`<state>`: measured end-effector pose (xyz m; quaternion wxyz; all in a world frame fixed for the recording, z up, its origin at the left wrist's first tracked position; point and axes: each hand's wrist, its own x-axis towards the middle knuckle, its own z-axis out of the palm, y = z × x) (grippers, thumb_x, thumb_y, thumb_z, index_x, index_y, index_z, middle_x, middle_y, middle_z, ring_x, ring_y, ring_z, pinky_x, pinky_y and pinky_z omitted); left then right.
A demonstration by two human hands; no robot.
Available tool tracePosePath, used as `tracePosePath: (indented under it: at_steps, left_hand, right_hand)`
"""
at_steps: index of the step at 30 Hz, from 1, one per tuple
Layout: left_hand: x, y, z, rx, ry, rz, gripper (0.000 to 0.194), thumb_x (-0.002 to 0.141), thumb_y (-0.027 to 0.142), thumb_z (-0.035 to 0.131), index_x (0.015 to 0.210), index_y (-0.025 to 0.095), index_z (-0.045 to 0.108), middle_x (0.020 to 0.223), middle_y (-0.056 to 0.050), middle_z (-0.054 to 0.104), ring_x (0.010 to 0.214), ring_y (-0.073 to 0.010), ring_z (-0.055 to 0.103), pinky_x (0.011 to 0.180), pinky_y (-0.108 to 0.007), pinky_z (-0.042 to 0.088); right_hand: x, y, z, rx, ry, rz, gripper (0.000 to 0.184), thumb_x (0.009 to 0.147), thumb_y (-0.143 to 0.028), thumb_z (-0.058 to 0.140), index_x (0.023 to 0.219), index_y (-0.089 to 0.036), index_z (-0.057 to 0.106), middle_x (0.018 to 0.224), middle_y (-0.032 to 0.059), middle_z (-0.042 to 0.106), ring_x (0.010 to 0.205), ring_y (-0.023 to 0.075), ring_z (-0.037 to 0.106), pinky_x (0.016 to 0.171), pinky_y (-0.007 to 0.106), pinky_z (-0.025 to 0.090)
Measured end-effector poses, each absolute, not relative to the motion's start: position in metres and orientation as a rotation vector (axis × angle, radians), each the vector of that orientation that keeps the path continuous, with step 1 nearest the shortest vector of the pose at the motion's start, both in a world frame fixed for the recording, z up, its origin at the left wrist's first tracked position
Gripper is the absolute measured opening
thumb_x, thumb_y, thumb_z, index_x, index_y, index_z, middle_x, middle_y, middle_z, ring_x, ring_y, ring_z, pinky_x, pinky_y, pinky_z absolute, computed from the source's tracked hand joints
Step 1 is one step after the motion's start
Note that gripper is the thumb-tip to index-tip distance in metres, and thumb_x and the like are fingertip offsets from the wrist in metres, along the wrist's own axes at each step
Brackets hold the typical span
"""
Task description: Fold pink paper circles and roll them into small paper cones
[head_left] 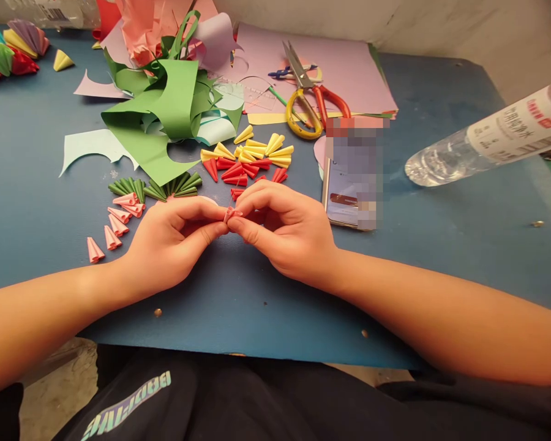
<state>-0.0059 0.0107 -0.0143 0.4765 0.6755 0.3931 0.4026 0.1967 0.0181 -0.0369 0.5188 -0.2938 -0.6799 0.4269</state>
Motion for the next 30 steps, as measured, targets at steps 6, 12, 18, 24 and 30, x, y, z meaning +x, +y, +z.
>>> tracePosePath:
  at_steps: [6,12,18,24,30]
  left_hand:
    - [-0.002,0.004,-0.018,2.018,1.079,1.044,0.013,0.094,0.013,0.071,0.102,0.015,0.08,0.096,-0.005,0.083,0.086,-0.0155,0.075,0.078,-0.024,0.058]
    - [0.002,0.0,-0.021,2.053,1.146,1.114,0.015,0.094,0.016,0.071,0.106,0.017,0.08,0.1,-0.005,0.084,0.09,-0.0177,0.077,0.08,-0.028,0.06]
    - [-0.002,0.001,-0.026,2.018,1.137,1.174,0.018,0.095,0.02,0.074,0.111,0.026,0.079,0.103,-0.003,0.083,0.095,-0.019,0.078,0.086,-0.034,0.063]
    - [-0.001,0.0,-0.024,1.91,1.212,1.152,0.017,0.094,0.023,0.076,0.109,0.029,0.081,0.103,-0.001,0.084,0.093,-0.0197,0.079,0.087,-0.034,0.066]
    - [0.001,0.0,-0.021,1.868,1.28,1.155,0.015,0.089,0.021,0.079,0.104,0.021,0.083,0.098,-0.001,0.085,0.085,-0.0159,0.079,0.078,-0.024,0.064]
  right_hand:
    - [0.188,0.011,-0.035,-0.805,-1.58,0.956,0.014,0.082,-0.007,0.069,0.08,-0.02,0.063,0.08,0.0016,0.062,0.077,0.0147,0.06,0.064,0.029,0.053]
    - [0.185,0.007,-0.03,-0.875,-1.512,0.949,0.014,0.083,-0.007,0.065,0.08,-0.02,0.066,0.082,0.0021,0.066,0.085,0.0162,0.063,0.071,0.031,0.056]
    - [0.183,0.006,-0.025,-0.891,-1.277,1.166,0.012,0.083,-0.009,0.071,0.083,-0.021,0.073,0.084,-0.0014,0.073,0.084,0.0131,0.068,0.077,0.028,0.06]
    - [0.179,0.006,-0.022,-0.91,-1.103,1.283,0.014,0.078,-0.012,0.083,0.084,-0.022,0.075,0.082,-0.0034,0.074,0.08,0.0116,0.069,0.071,0.024,0.063]
    - [0.182,0.003,-0.023,-0.981,-1.131,1.29,0.021,0.076,-0.026,0.093,0.089,-0.021,0.077,0.088,-0.0006,0.078,0.082,0.0143,0.073,0.067,0.025,0.064]
